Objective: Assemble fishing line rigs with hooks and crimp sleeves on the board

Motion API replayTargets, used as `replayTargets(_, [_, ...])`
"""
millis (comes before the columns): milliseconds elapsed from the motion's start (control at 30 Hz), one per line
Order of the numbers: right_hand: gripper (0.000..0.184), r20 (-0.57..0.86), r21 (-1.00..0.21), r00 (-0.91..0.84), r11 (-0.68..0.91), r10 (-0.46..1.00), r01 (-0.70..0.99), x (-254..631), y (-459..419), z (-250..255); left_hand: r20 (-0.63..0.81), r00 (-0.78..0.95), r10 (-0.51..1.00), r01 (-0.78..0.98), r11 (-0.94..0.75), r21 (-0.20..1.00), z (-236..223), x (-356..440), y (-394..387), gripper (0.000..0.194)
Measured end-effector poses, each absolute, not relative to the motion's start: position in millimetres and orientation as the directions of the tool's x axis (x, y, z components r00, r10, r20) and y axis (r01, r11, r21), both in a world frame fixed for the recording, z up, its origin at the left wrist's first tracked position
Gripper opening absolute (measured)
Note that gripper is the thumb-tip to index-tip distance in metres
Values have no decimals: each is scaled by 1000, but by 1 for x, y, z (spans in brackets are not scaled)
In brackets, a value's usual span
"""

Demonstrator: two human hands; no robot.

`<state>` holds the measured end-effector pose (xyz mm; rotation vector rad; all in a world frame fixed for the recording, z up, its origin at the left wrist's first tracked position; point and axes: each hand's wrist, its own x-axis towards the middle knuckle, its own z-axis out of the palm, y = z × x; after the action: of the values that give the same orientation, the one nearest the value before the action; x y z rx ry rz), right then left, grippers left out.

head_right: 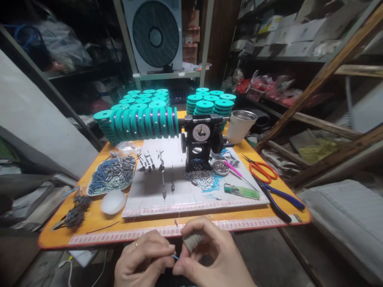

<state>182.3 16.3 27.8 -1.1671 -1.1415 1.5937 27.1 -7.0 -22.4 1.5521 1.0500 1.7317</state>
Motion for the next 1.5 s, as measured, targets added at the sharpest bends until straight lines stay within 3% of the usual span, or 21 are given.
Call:
replayTargets(100, [33,-136,-984,-230,-158,964,-81,187,17,25,561,-41,827,57,-558,828,-23,21,-6,18])
replayTargets(200, [19,82,-994,-267,100,960,52,197,15,23,615,53,786,86,-618,782,-23,15,-4,28])
replayTargets(267, [7,189,-950,-305,253,933,185,202,15,21,629,51,775,131,-630,765,-22,14,-3,28])
replayTargets(400, [11,263,-879,-293,354,919,320,197,24,14,652,68,755,288,-641,712,-12,6,2,22])
replayTargets(500, [13,389,-795,-313,487,867,361,183,38,5,684,158,712,479,-661,578,-1,-10,10,17])
replayTargets(633, [16,515,-586,-419,664,748,466,167,52,-2,625,267,734,704,-591,394,10,-33,25,16])
replayTargets(767, [12,582,-454,-367,664,726,594,180,59,-7,598,300,743,748,-573,336,9,-41,37,13])
replayTargets(900, [7,648,-237,-365,633,668,737,204,61,-11,585,354,730,765,-586,269,6,-37,42,15])
replayTargets(1067, [32,681,-231,-329,619,654,751,193,43,-3,516,388,763,789,-565,242,9,-35,45,16])
replayTargets(1200, [35,557,-251,-465,673,688,695,164,31,-6,505,424,752,787,-582,206,11,-35,47,18])
replayTargets(1367, [36,481,-121,-484,602,731,789,160,33,-17,506,435,744,778,-594,204,11,-36,50,18])
replayTargets(1500, [39,502,-62,-459,560,733,826,183,35,-16,522,444,728,763,-613,207,10,-36,50,14])
